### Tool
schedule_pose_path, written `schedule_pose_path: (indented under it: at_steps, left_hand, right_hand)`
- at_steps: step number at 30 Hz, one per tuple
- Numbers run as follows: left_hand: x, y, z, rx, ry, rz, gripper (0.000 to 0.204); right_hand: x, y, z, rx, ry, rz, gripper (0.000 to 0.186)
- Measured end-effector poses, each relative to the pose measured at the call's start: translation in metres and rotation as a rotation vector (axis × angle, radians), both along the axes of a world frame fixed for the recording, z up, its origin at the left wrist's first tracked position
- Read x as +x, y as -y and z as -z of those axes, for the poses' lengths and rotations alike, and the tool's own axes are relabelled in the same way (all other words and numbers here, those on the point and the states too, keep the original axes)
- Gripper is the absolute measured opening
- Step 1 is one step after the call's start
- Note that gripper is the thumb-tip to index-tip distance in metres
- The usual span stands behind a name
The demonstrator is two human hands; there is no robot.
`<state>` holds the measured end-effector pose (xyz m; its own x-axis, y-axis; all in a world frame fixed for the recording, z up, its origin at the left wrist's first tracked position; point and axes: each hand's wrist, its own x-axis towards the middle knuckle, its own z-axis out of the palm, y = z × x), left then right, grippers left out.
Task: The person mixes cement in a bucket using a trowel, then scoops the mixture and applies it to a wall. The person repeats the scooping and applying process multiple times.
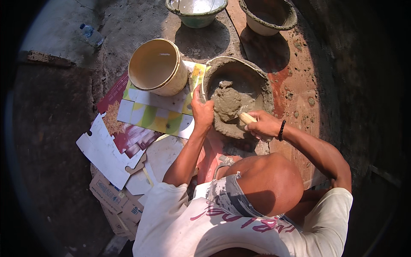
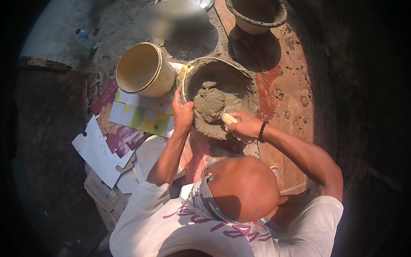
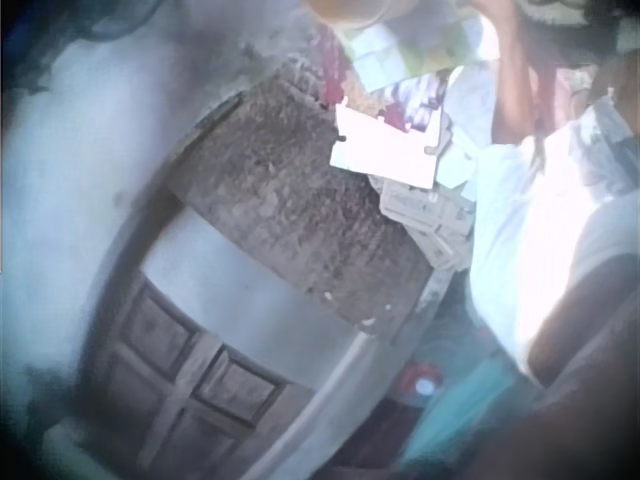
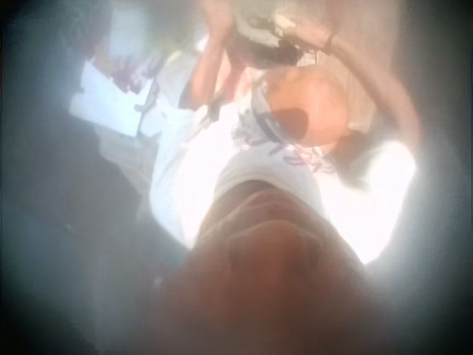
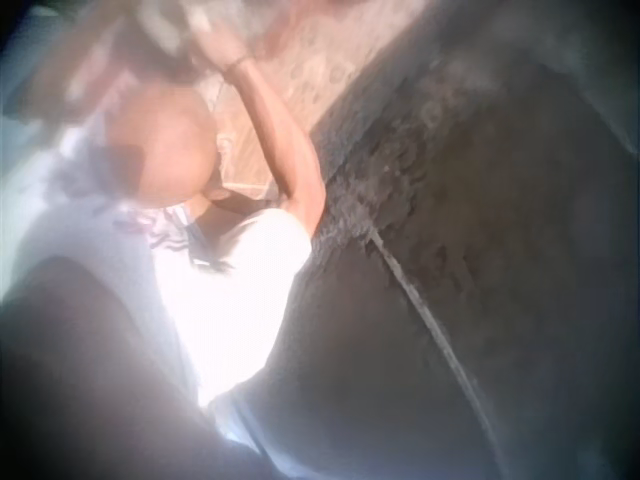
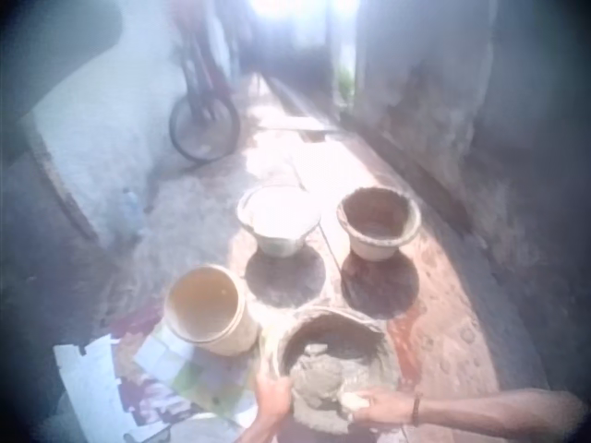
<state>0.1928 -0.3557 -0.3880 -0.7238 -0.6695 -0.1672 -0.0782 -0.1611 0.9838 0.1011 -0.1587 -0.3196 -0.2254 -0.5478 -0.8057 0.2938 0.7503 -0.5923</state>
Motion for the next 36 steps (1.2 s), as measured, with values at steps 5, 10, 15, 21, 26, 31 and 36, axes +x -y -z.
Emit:
schedule_pose_path:
  at_steps: [5,10,15,21,26,31,36]
  left_hand:
    - [0.001,0.002,0.015,-0.06,-0.001,0.001,0.061]
    - [0.003,0.005,0.012,-0.077,0.027,0.019,0.064]
    - [0.0,0.004,0.005,-0.027,0.051,0.036,0.062]
    - [0.004,0.006,0.011,-0.047,0.056,0.023,0.064]
    - [-0.005,0.003,0.007,-0.002,0.03,0.062,0.063]
    - [0.004,0.007,0.006,-0.01,0.0,0.06,0.062]
    - [-0.002,0.005,0.001,-0.088,0.033,0.12,0.063]
  right_hand:
    - [-0.025,-0.024,-0.025,0.055,-0.891,-0.553,0.039]
    - [-0.039,-0.023,-0.075,0.005,-1.114,-0.591,0.05]
    - [-0.019,-0.022,-0.043,0.134,-1.075,-0.816,0.041]
    - [-0.003,-0.014,-0.054,0.055,-1.053,-0.931,0.021]
    - [-0.014,-0.025,-0.034,0.038,-1.114,-1.032,0.017]
    - [-0.035,0.004,-0.105,0.081,-1.339,-0.891,0.014]
    - [-0.057,0.026,-0.066,0.136,-1.463,-0.778,0.013]
